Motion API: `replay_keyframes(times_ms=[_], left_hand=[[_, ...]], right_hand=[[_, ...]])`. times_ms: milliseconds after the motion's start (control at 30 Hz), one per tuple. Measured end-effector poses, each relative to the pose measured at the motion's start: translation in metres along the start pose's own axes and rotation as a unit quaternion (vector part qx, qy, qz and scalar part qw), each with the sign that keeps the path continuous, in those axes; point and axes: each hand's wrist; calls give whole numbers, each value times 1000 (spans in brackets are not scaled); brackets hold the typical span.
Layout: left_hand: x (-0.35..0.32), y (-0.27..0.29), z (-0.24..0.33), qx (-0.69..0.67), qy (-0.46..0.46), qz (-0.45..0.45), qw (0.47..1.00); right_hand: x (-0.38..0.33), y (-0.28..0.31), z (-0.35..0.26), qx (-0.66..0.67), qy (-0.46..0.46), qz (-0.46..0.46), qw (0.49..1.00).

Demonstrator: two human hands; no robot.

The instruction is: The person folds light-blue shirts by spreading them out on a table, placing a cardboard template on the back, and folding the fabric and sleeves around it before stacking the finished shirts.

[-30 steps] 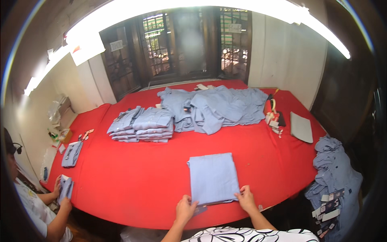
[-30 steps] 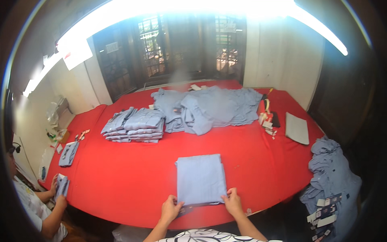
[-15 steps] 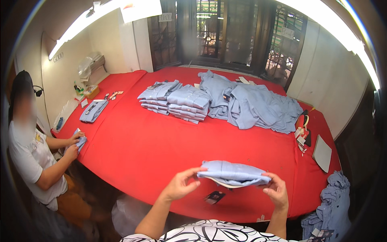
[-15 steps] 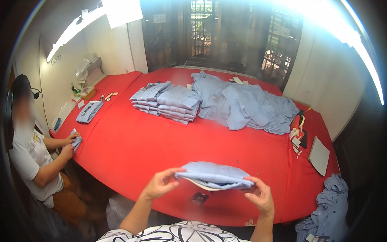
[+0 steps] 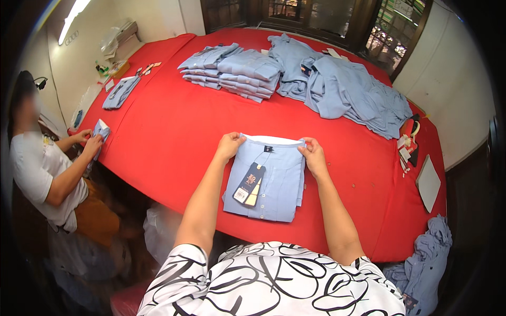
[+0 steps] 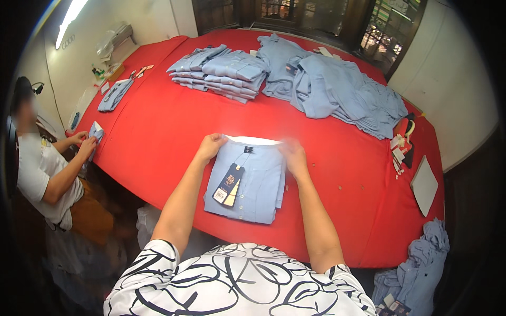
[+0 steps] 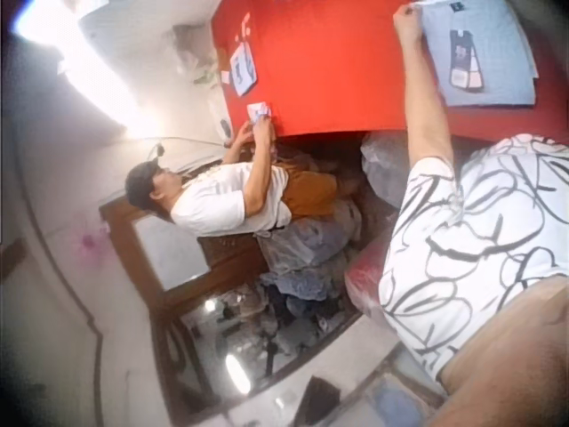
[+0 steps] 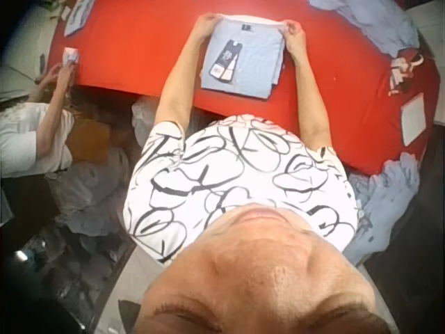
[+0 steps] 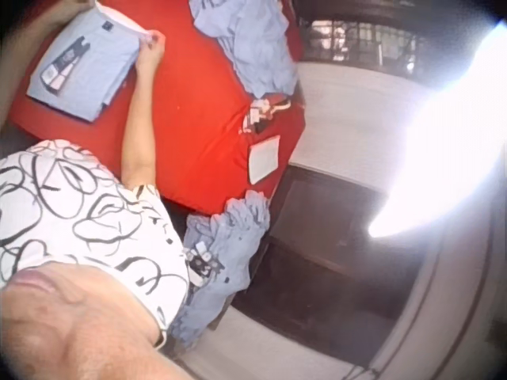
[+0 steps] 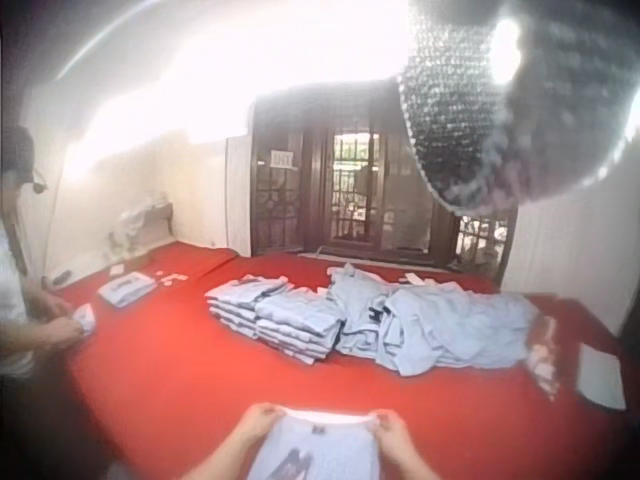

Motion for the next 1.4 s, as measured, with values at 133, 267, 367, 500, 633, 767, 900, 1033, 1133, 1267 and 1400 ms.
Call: replay_keyframes(times_ms=[133,267,367,500,633,767,900,1033,1133,1267,1400], left_hand=[[-1,-7,3,45,25,17,999],[-4,1,6,-21,56,21,998],[-18,13,2,-152,33,-42,987],[-25,19,12,-138,18,-190,972],[-51,33,27,-27,-20,-247,968],[-53,49,5,-6,-22,-266,964],[-38,98,-17,43,-45,-236,970],[33,180,11,232,-52,-145,960],[109,247,26,344,-34,-58,936],[199,269,43,427,-36,55,902],[264,265,-19,443,-47,55,894]], right_hand=[[-12,-5,4,-86,-32,69,993],[-23,5,3,-32,-29,-39,998],[-36,19,-2,-67,-43,-154,985],[-40,15,-13,-38,-88,-172,980],[-50,11,-40,-82,-143,-194,967],[-44,-1,-34,-133,-120,-210,961],[-20,-47,-53,-152,-125,-259,946],[49,-142,-54,-202,-32,-284,937],[109,-241,-61,-93,-35,-278,955],[183,-322,-61,49,-63,-235,969],[214,-320,-23,10,-3,-195,981]])
Point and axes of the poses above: each hand's wrist, its own x-axis towards the middle knuckle, its own y-axis out of the back of the hand, z = x × y, and after that the axes turned 9 degrees about -y, right-handed
